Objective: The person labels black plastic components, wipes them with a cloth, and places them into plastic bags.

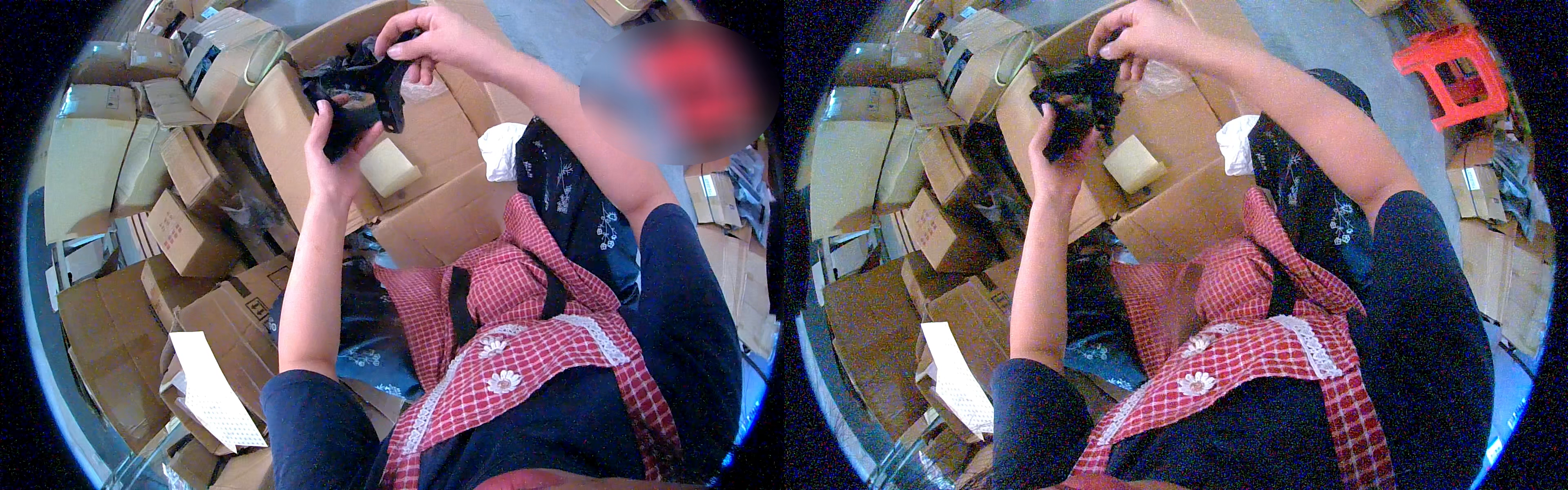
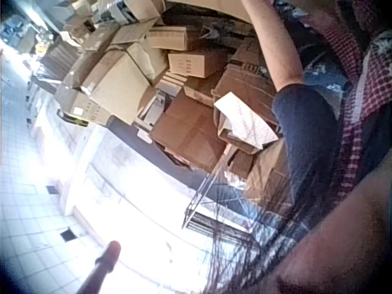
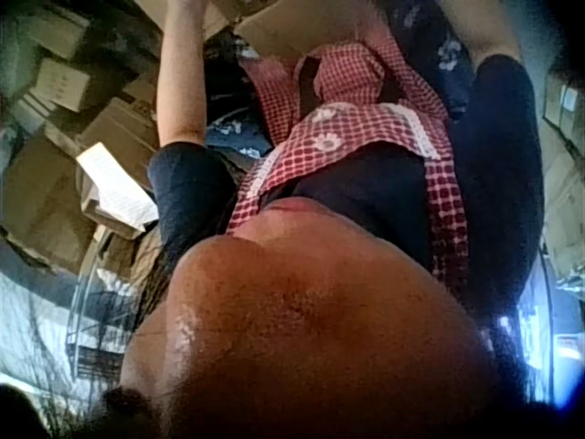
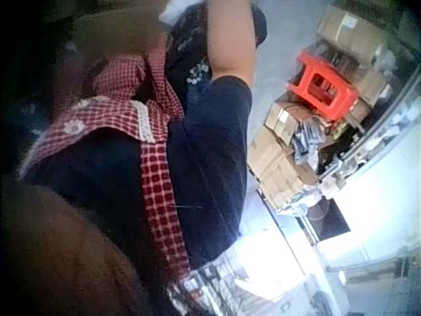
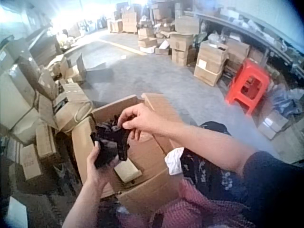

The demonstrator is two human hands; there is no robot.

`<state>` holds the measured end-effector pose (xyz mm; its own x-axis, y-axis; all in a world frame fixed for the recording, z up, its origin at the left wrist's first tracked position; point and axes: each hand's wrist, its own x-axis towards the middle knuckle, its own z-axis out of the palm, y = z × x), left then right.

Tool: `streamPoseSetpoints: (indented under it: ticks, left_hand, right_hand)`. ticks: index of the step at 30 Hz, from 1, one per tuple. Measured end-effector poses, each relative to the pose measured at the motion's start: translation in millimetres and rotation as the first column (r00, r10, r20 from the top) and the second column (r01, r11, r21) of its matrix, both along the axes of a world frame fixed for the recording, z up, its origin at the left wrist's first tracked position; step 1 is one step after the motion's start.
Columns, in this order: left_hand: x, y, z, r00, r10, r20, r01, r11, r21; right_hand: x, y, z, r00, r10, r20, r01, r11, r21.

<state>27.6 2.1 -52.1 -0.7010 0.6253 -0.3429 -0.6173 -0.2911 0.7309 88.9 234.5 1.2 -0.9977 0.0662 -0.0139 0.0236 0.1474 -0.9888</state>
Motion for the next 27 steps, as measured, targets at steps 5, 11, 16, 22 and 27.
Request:
streamPoseSetpoints:
  ticks: [5,11,16,22,27]
  left_hand:
    - [-2,1,-6,0.968,-0.189,0.162,0.193,0.981,-0.007]
    - [17,13,11,0.903,-0.386,0.186,0.379,0.922,0.076]
    - [22,7,10,0.965,-0.217,0.15,0.221,0.975,-0.012]
    - [53,-3,-1,0.932,-0.348,0.105,0.363,0.899,-0.244]
    - [62,4,9,0.956,-0.292,0.04,0.294,0.936,-0.195]
  right_hand:
    - [12,-7,32,0.977,0.192,0.098,-0.19,0.981,-0.029]
    - [8,-27,9,0.976,0.201,0.089,-0.215,0.954,0.207]
    - [-12,-30,-19,0.995,0.089,-0.042,-0.087,0.995,0.05]
    - [-92,2,-150,0.962,-0.062,0.264,-0.101,0.82,0.563]
    - [-153,-21,-306,0.957,-0.032,0.287,-0.225,0.541,0.811]
